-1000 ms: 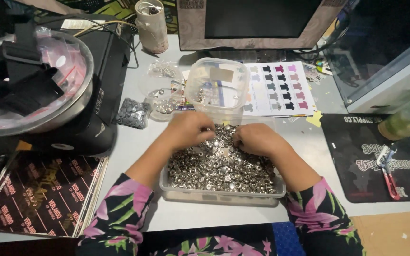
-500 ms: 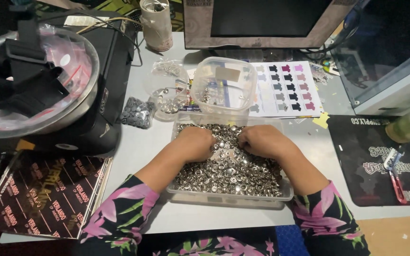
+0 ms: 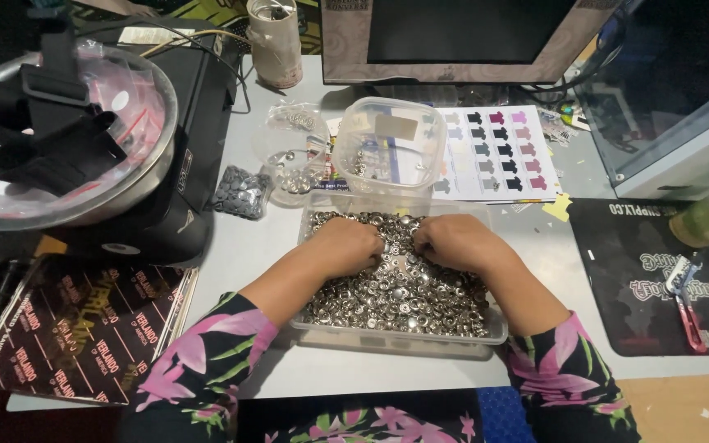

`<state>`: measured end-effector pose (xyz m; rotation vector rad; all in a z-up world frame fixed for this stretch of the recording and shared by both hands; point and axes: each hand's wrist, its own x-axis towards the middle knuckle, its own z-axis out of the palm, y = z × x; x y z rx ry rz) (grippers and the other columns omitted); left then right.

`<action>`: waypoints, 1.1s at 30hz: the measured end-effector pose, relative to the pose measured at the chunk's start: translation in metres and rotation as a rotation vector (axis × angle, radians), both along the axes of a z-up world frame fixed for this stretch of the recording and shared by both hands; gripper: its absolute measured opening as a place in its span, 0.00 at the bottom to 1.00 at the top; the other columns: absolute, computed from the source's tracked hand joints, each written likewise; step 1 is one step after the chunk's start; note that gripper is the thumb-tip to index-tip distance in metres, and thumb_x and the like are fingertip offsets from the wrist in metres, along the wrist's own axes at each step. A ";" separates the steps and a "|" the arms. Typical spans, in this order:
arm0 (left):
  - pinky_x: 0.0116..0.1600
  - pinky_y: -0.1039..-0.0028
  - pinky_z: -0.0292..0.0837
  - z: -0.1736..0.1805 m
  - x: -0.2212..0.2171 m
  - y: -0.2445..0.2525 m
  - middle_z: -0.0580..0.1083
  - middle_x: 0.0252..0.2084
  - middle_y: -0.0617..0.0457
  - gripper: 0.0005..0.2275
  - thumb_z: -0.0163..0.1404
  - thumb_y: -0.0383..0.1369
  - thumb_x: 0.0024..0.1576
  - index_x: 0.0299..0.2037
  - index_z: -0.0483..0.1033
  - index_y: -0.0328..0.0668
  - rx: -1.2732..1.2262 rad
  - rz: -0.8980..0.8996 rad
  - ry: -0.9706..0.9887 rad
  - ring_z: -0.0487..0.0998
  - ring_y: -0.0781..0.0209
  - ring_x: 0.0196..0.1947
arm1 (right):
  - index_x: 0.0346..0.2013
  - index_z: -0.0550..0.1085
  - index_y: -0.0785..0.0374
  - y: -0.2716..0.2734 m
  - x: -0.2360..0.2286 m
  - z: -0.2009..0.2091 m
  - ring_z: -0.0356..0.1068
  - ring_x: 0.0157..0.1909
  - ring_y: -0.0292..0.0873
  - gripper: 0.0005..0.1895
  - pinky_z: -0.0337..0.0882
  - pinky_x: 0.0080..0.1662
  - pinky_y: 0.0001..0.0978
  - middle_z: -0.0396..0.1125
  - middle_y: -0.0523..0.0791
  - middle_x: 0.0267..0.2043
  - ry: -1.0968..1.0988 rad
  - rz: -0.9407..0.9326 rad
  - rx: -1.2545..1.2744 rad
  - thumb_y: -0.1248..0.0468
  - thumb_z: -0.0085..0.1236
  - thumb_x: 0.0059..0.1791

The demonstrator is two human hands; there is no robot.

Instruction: Sorting through a large container of metal eyelets and picking out individual pieces to place into a smaller container.

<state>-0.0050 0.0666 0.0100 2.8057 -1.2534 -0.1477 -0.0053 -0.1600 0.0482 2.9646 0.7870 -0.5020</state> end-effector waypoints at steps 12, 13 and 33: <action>0.44 0.59 0.80 -0.017 0.013 -0.007 0.80 0.35 0.51 0.06 0.57 0.36 0.53 0.37 0.85 0.51 0.020 0.036 0.066 0.83 0.47 0.40 | 0.36 0.81 0.48 0.001 0.000 -0.001 0.75 0.47 0.50 0.08 0.76 0.47 0.46 0.75 0.40 0.41 0.008 -0.005 -0.010 0.60 0.57 0.46; 0.44 0.59 0.80 -0.014 0.012 -0.008 0.80 0.35 0.51 0.06 0.57 0.36 0.53 0.37 0.85 0.51 0.020 0.034 0.065 0.83 0.47 0.40 | 0.36 0.81 0.48 0.001 0.000 -0.001 0.75 0.47 0.50 0.08 0.76 0.47 0.46 0.75 0.40 0.41 0.007 -0.006 -0.010 0.60 0.57 0.46; 0.47 0.61 0.77 0.057 0.050 0.013 0.80 0.34 0.51 0.07 0.54 0.34 0.57 0.39 0.84 0.48 -0.695 0.281 0.068 0.81 0.50 0.40 | 0.36 0.82 0.48 -0.004 0.005 -0.012 0.75 0.47 0.50 0.08 0.76 0.47 0.46 0.75 0.41 0.40 0.007 0.035 -0.009 0.60 0.57 0.45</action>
